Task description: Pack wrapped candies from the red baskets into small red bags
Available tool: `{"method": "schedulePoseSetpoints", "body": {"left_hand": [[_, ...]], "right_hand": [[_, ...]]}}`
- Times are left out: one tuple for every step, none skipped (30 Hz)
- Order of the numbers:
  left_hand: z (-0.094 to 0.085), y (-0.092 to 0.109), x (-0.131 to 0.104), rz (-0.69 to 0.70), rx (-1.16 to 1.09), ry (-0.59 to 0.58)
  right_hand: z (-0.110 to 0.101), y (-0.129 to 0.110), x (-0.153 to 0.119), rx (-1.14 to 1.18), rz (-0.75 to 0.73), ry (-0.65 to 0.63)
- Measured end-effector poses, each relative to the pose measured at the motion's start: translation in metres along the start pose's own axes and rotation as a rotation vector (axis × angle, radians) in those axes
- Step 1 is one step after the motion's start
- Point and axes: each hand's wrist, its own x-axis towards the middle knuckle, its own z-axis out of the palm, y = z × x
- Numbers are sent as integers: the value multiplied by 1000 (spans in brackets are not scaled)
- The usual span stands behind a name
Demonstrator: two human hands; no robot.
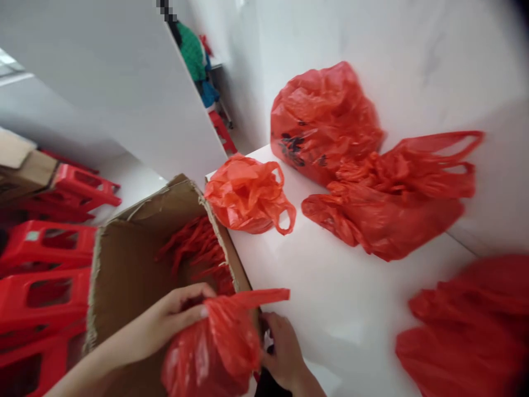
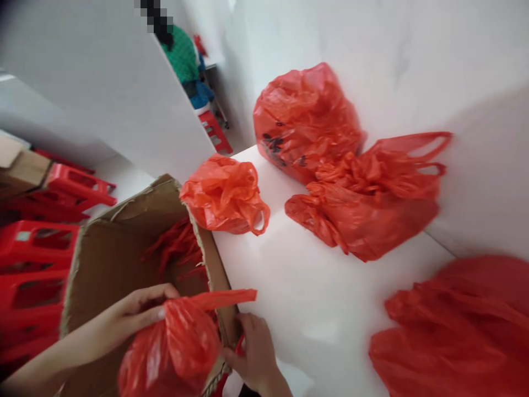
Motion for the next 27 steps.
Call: {"method": "schedulePoseSetpoints", "body": {"left_hand": [[-15,-20,-9,-73,-43,40],[-29,-42,-15,-138,-56,67],[-42,-64,-18,-199,-46,80],[-53,-87,-17,-242,-20,84],[-63,-110,-13,-267,23,68],[-71,-133,-5,-292,90,41],[-78,-154,5,-317,190,42],[-84,-175,16,-348,319,64],[-90,-193,29,-370,459,146],[-96,-210,43,-387,501,206],[-102,-225,56,-400,531,259],[-109,-238,69,-414,557,323],[-117,-249,80,-432,573,389],[-124,-257,89,-453,594,461],[-131,-263,97,-476,617,540],[-138,-268,103,-499,640,621],[-142,-271,107,-520,662,700],[-145,-273,110,-536,680,773],[-146,-274,112,-545,696,834],[-145,-274,114,-544,708,878],[-141,-273,115,-530,720,902],[-136,-271,115,-505,731,905],[-129,-268,116,-471,743,893],[-120,-263,115,-436,757,869],[-110,-256,115,-386,767,841],[-98,-246,113,-318,770,822],[-84,-233,109,-235,765,809]], "right_hand": [[0,2,-1,5,-4,-26],[1,4,-2,12,-2,-45],[2,6,-3,16,-1,-58],[2,7,-3,15,-3,-64],[3,9,-4,14,-11,-66],[4,10,-4,12,-18,-69],[5,11,-4,9,-25,-71],[6,12,-4,8,-31,-74],[6,13,-4,7,-37,-74],[6,14,-4,6,-44,-71],[7,15,-4,3,-53,-68],[7,16,-4,-1,-65,-66],[7,17,-3,-6,-78,-63],[7,18,-3,-12,-91,-65],[7,19,-3,-18,-98,-72],[7,19,-3,-23,-102,-80],[7,19,-3,-25,-101,-85],[7,19,-3,-27,-95,-91],[6,19,-3,-28,-86,-94],[6,18,-3,-27,-77,-95],[6,17,-3,-26,-70,-93],[6,15,-3,-23,-66,-90],[5,14,-2,-21,-63,-87],[5,13,-2,-18,-59,-82],[4,12,-2,-13,-54,-79],[4,11,-2,-8,-45,-81],[4,10,-1,-4,-36,-84]]}}
